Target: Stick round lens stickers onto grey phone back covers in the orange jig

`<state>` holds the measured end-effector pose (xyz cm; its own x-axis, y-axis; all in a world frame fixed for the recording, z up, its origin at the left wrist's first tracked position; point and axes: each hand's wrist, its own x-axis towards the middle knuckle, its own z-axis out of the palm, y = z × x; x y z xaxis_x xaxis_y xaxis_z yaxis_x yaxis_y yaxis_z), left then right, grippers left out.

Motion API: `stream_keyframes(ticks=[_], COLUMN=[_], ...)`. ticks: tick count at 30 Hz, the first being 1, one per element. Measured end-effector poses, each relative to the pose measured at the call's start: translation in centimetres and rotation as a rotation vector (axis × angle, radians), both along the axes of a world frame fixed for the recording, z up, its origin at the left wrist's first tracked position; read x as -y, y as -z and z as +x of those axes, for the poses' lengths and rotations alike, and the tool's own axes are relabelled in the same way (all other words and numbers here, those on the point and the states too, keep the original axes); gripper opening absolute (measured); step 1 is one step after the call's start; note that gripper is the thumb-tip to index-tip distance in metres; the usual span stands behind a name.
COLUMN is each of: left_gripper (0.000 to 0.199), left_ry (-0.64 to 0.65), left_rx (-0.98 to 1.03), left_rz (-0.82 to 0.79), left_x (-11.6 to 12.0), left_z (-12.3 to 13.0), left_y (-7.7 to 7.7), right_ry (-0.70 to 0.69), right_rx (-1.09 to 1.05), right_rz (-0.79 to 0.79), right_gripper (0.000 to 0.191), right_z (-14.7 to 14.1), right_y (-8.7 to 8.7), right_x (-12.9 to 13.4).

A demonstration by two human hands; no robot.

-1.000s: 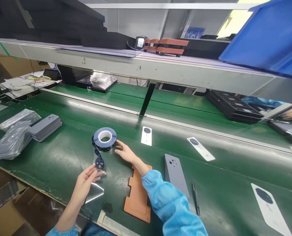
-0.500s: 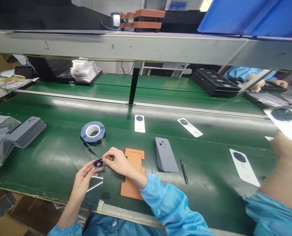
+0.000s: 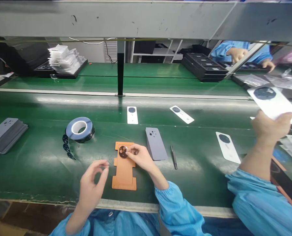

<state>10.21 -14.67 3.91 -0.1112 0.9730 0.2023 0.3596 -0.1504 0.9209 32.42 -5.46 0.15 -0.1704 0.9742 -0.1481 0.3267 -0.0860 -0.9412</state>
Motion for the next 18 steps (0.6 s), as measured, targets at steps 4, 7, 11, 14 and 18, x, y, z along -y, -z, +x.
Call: stream_keyframes(ticks=[4,7,11,14,18], left_gripper=[0.015,0.015,0.019,0.02,0.017], left_ry=[-0.009,-0.037,-0.015,0.003,0.007], left_rx=[0.103,0.144,0.137,0.08,0.053], left_rz=[-0.297,-0.323,-0.344,-0.355,-0.379], left_x=[-4.5,-7.1,-8.4,-8.6,-8.8], left_z=[2.4,2.8,2.7,2.8,2.9], left_y=[4.4,6.3,6.7,6.6,6.5], right_ry=[-0.008,0.007,0.02,0.017,0.026], right_rx=[0.087,0.099,0.096,0.089,0.087], right_rz=[0.069,0.109,0.124,0.125,0.118], right_gripper=[0.015,0.014,0.014,0.011,0.007], right_z=[0.5,0.7,1.0,1.0,0.9], right_y=[1.4,2.0,2.1,2.1,2.0], right_x=[-0.3,-0.6,-0.9,-0.9,-0.9])
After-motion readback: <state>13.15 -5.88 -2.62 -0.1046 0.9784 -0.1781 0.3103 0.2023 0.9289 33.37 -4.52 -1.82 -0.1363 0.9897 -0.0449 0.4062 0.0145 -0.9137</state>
